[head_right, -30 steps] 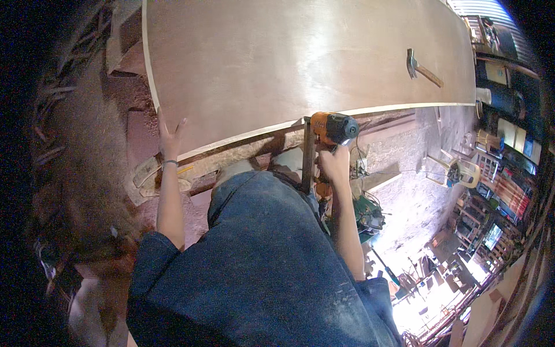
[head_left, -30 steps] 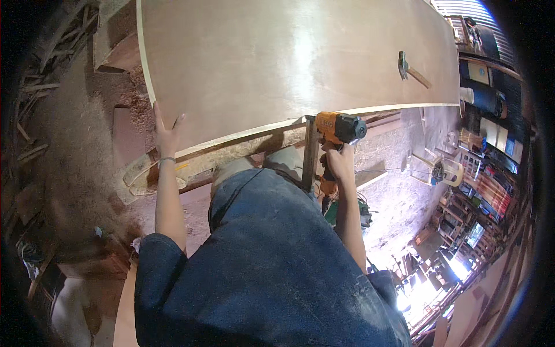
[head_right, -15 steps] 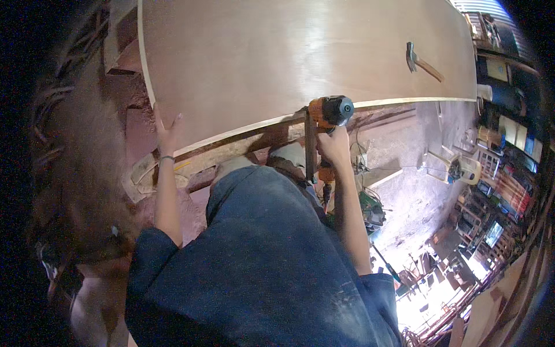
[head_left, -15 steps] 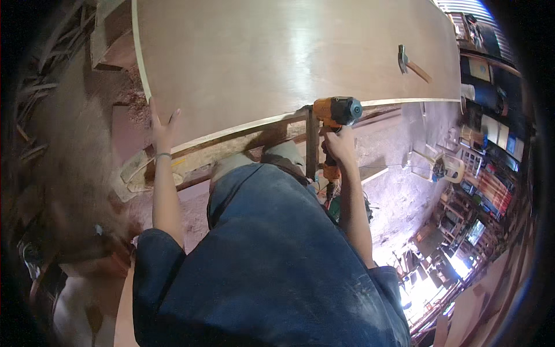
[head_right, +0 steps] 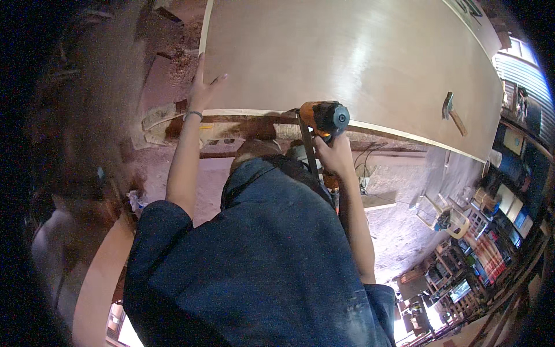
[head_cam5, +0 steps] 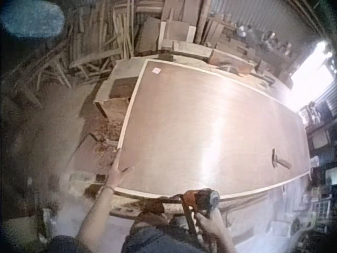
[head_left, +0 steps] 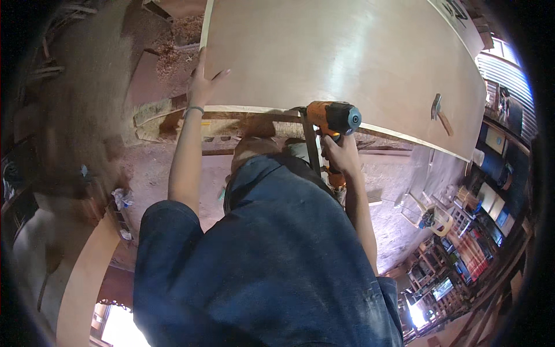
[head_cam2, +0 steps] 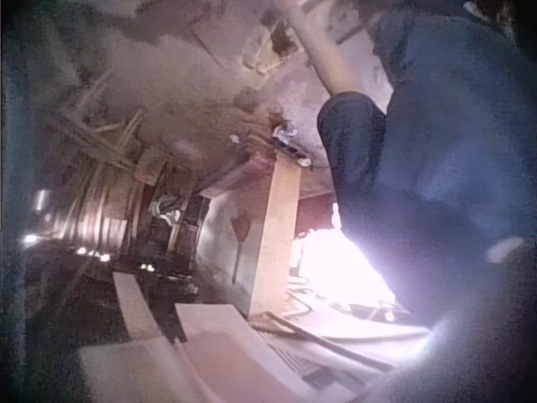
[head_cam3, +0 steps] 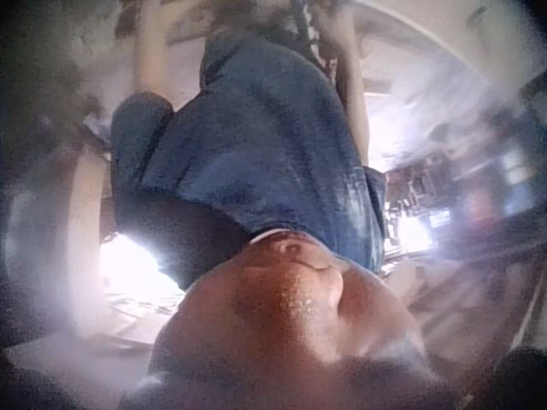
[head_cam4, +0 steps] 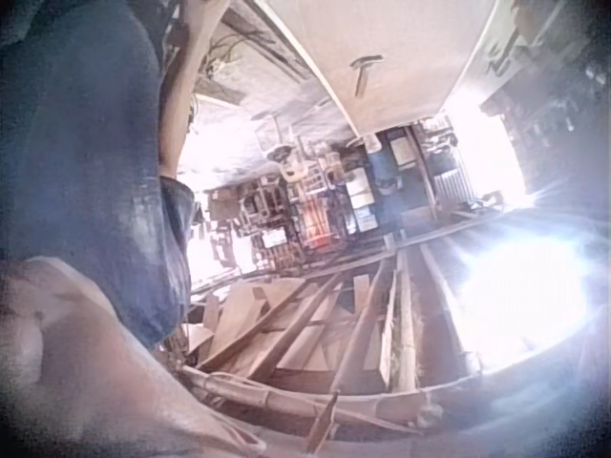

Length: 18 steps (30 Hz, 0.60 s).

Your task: Measuring, marking, and securing trim pieces to a large plywood panel in a workshop.

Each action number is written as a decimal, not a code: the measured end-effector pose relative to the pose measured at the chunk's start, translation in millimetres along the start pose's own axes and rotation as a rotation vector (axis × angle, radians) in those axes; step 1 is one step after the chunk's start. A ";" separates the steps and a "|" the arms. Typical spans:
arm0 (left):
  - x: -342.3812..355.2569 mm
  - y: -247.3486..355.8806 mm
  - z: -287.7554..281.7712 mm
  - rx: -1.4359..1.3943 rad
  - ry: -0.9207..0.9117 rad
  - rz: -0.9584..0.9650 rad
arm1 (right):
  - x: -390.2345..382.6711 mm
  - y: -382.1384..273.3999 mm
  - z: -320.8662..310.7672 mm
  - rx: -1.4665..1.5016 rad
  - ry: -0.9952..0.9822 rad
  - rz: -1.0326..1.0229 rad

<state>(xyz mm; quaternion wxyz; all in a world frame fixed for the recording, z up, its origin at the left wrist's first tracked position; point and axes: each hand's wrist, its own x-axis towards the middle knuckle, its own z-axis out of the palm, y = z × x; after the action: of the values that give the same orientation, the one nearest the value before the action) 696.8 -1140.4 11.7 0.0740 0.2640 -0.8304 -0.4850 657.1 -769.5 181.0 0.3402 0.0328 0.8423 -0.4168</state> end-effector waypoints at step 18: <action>3.8 -5.1 14.4 0.056 0.227 0.120 | 19.6 -58.3 31.5 -0.116 -0.220 -0.155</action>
<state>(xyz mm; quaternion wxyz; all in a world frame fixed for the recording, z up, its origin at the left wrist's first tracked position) 690.0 -1133.3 -0.6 0.1889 0.2693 -0.8443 -0.4231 639.6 -834.7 195.6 0.3987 -0.0980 0.8226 -0.3934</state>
